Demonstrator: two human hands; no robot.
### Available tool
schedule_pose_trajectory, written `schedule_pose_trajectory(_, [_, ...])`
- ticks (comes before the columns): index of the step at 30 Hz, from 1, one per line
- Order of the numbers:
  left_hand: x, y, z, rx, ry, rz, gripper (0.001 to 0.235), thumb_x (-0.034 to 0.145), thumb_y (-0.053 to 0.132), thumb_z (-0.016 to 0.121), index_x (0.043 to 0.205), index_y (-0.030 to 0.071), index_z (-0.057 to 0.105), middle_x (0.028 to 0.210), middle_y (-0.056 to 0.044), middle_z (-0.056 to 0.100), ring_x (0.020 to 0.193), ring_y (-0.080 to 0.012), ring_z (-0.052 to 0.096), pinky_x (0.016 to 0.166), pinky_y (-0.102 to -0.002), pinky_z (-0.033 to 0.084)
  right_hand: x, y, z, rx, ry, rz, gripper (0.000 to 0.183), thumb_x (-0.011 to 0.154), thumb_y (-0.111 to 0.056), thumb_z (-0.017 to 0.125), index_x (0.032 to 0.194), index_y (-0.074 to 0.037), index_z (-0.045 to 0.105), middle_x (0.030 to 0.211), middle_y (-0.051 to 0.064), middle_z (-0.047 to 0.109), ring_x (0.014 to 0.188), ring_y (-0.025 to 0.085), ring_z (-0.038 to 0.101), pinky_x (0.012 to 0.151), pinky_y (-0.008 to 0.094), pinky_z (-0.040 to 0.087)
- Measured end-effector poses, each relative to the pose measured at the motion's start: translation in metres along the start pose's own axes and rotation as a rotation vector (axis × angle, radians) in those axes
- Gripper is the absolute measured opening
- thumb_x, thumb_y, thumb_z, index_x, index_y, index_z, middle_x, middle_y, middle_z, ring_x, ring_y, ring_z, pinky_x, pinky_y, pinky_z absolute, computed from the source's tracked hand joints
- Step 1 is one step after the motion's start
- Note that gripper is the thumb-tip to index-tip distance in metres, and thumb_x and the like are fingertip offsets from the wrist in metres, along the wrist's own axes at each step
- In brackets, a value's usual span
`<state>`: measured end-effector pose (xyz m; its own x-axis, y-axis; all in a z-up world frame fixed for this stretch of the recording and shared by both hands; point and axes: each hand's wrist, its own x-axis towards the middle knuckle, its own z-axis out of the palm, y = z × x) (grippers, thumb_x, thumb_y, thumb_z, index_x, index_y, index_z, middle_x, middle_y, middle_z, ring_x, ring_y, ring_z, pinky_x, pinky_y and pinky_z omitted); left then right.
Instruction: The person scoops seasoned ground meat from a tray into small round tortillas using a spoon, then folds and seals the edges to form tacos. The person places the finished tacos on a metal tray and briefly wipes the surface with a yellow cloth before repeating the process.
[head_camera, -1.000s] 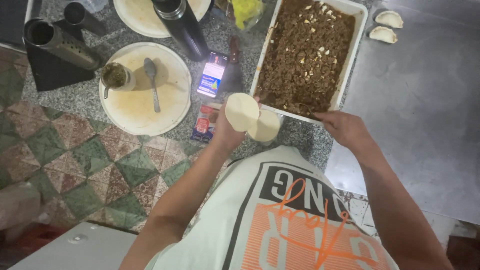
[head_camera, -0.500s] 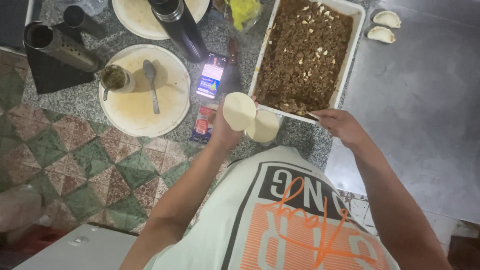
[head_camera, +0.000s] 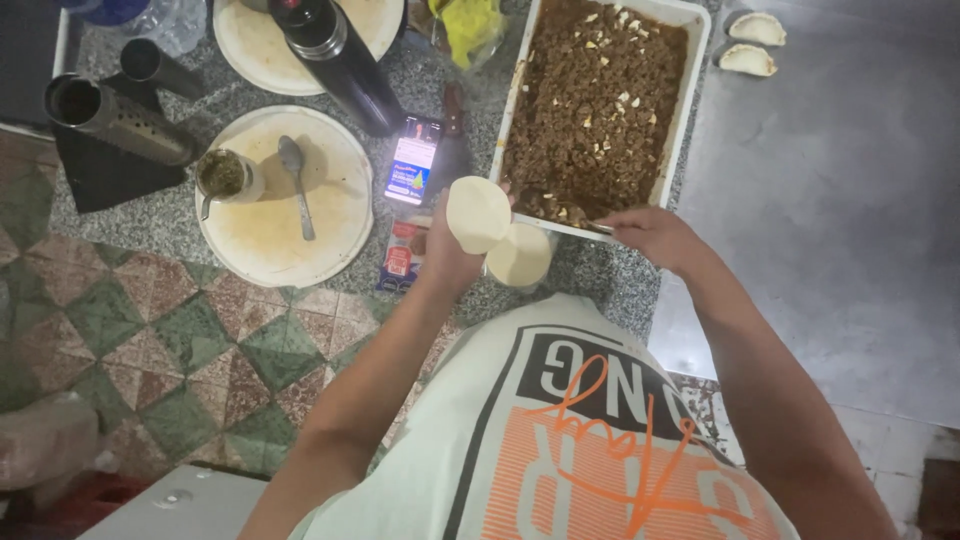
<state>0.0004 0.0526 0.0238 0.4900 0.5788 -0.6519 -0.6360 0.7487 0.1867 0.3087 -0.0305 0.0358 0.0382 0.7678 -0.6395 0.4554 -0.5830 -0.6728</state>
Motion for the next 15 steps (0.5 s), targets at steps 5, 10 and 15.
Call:
schedule_pose_trajectory(5, [0.011,0.002,-0.014,-0.030,-0.052,-0.005,0.072,0.102,0.061,0.033,0.152,0.011,0.047,0.156,-0.014,0.045,0.145,-0.0314,0.043,0.126,-0.050,0.032,0.038,0.028,0.002,0.225,-0.014,0.005,0.043,0.095,-0.011,0.060,0.136,0.002,0.065,0.069,0.010,0.061,0.047,0.015,0.043,0.049,0.033,0.037])
schedule_pose_trajectory(10, [0.013,0.002,-0.012,-0.073,-0.082,0.006,0.075,0.102,0.063,0.036,0.153,0.009,0.046,0.158,-0.015,0.042,0.145,-0.0325,0.041,0.124,-0.049,0.032,0.019,0.038,0.004,0.453,-0.007,-0.054,0.041,0.098,-0.010,0.058,0.137,0.002,0.061,0.069,0.006,0.058,0.044,0.011,0.042,0.044,0.029,0.034])
schedule_pose_trajectory(15, [0.068,-0.021,-0.024,-0.086,-0.084,0.013,0.072,0.102,0.062,0.044,0.152,0.011,0.048,0.156,-0.013,0.044,0.144,-0.0306,0.043,0.125,-0.049,0.032,-0.002,0.036,-0.002,0.730,0.006,-0.138,0.040,0.101,-0.009,0.057,0.139,0.002,0.056,0.068,0.001,0.054,0.039,0.006,0.040,0.038,0.024,0.030])
